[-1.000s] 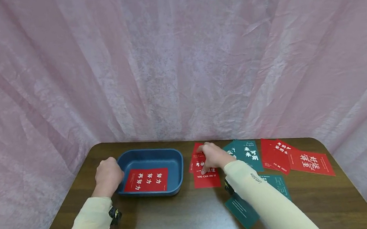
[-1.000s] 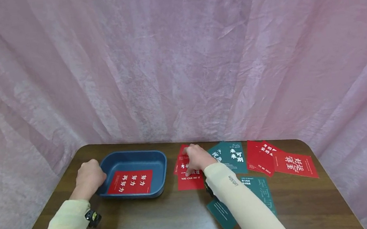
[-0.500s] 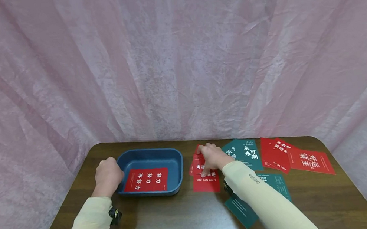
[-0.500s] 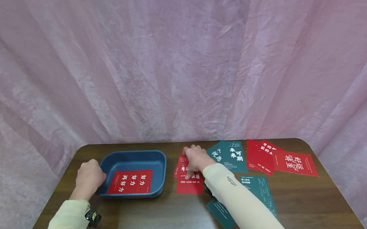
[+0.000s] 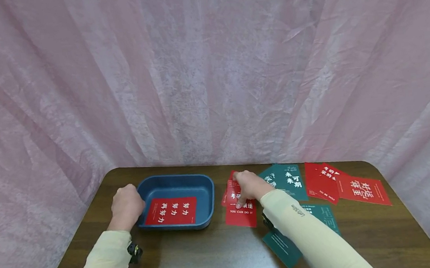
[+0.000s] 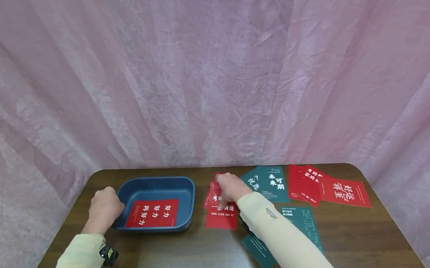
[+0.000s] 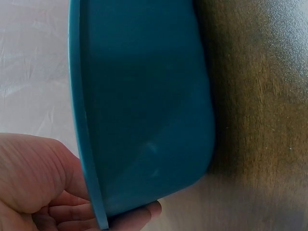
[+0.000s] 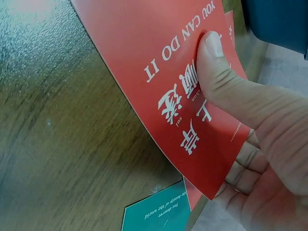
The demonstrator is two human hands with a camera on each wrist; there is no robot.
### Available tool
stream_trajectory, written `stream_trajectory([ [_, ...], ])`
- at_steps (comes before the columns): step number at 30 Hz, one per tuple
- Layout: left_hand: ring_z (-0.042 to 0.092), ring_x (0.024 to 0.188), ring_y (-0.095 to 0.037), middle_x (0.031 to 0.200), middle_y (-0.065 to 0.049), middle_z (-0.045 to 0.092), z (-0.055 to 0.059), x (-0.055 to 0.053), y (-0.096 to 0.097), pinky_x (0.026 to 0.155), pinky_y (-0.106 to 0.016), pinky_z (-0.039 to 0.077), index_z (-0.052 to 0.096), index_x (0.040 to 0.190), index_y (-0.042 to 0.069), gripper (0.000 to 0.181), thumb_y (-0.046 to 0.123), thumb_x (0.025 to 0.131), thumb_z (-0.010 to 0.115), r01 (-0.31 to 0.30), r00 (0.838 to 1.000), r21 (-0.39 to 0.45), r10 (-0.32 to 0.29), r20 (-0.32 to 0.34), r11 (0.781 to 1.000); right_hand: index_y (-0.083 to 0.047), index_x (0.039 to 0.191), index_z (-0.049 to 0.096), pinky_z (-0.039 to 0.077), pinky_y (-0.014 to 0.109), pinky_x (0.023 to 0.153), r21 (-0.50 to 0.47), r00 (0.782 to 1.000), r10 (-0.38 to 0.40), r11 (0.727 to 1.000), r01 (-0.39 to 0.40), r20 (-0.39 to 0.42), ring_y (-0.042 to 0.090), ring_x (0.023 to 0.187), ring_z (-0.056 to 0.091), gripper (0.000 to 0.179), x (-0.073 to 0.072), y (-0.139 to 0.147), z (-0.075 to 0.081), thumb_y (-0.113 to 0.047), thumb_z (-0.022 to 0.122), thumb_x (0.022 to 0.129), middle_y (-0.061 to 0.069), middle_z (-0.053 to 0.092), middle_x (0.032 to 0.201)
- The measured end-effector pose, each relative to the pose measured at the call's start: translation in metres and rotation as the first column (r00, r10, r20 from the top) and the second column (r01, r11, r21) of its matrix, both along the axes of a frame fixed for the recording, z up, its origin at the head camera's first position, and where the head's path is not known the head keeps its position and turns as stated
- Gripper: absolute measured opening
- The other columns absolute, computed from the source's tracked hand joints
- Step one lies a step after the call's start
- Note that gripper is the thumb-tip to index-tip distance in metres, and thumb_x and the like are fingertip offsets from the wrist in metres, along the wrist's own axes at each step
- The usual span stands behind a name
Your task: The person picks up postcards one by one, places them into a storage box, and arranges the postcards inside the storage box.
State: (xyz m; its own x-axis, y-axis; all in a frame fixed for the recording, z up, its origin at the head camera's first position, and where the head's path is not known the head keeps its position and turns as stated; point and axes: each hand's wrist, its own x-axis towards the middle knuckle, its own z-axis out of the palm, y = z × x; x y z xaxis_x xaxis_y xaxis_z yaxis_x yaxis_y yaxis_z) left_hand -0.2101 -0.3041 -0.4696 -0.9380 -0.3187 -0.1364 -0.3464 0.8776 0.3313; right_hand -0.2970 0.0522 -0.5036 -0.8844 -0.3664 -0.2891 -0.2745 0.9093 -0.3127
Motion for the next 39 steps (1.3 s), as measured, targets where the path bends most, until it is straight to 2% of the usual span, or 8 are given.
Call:
stream_trajectory([
  [8,0.059,0.058,-0.028,0.08,-0.026,0.062,0.001,-0.002,0.003,0.043,-0.04,0.049,0.062,0.094,-0.009,0.027,0.012,0.078,0.065,0.01,1.0,0.0,-0.01,-0.011,1.0,-0.01,0.124,0.055,0.054,0.034,0.079,0.015,0.995,0.057,0.998,-0.056,-0.079,0.016,0.091,0.055,0.084,-0.001,0.009,0.007,-0.035,0.09,0.053,0.004,0.063,0.105],
  [14,0.059,0.059,-0.029,0.081,-0.027,0.062,0.003,-0.003,0.004,0.044,-0.04,0.049,0.062,0.093,-0.01,0.026,0.011,0.078,0.064,0.017,1.0,-0.007,-0.017,-0.019,1.0,-0.009,0.116,0.064,0.053,0.031,0.077,-0.009,0.987,0.092,0.996,-0.094,-0.134,0.015,0.087,0.058,0.06,-0.004,0.018,0.012,-0.026,0.086,0.063,0.004,0.066,0.102],
  [17,0.059,0.06,-0.029,0.082,-0.027,0.062,0.004,-0.003,0.004,0.044,-0.04,0.049,0.062,0.094,-0.01,0.027,0.012,0.078,0.065,0.014,1.0,-0.006,-0.014,-0.013,1.0,-0.01,0.114,0.065,0.054,0.031,0.076,-0.014,0.984,0.093,0.995,-0.097,-0.154,0.015,0.087,0.058,0.054,-0.005,0.021,0.013,-0.024,0.085,0.065,0.004,0.066,0.102],
  [24,0.059,0.06,-0.03,0.083,-0.027,0.061,0.003,-0.004,0.003,0.045,-0.042,0.05,0.06,0.097,-0.011,0.032,0.013,0.077,0.069,0.011,1.0,0.007,-0.011,0.018,1.0,-0.015,0.088,0.071,0.05,0.026,0.066,-0.001,0.968,0.133,0.991,-0.136,-0.211,0.01,0.07,0.056,0.02,-0.007,0.026,0.018,-0.017,0.081,0.07,-0.002,0.066,0.079],
  [30,0.058,0.061,-0.03,0.084,-0.027,0.062,0.001,-0.005,0.001,0.046,-0.042,0.05,0.06,0.096,-0.01,0.032,0.014,0.076,0.069,0.008,1.0,0.005,-0.008,0.006,1.0,-0.015,0.096,0.073,0.052,0.028,0.071,0.013,0.97,0.128,0.992,-0.128,-0.209,0.01,0.074,0.057,0.026,-0.003,0.026,0.029,-0.02,0.08,0.072,-0.002,0.069,0.087],
  [35,0.059,0.061,-0.03,0.083,-0.026,0.062,-0.002,-0.006,0.002,0.046,-0.042,0.051,0.061,0.095,-0.01,0.031,0.013,0.075,0.069,0.013,1.0,0.004,-0.013,0.002,1.0,-0.017,0.099,0.074,0.052,0.029,0.075,0.083,0.952,0.172,0.984,-0.156,-0.254,0.01,0.075,0.056,0.031,-0.001,0.027,0.037,-0.028,0.081,0.07,-0.004,0.07,0.091],
  [39,0.058,0.061,-0.03,0.083,-0.027,0.062,-0.002,-0.007,0.001,0.046,-0.042,0.05,0.061,0.095,-0.01,0.031,0.013,0.076,0.068,0.018,1.0,0.001,-0.018,-0.004,1.0,-0.019,0.093,0.075,0.051,0.03,0.074,0.102,0.936,0.2,0.979,-0.178,-0.29,0.01,0.073,0.055,0.024,0.0,0.025,0.043,-0.029,0.08,0.071,-0.005,0.071,0.087],
])
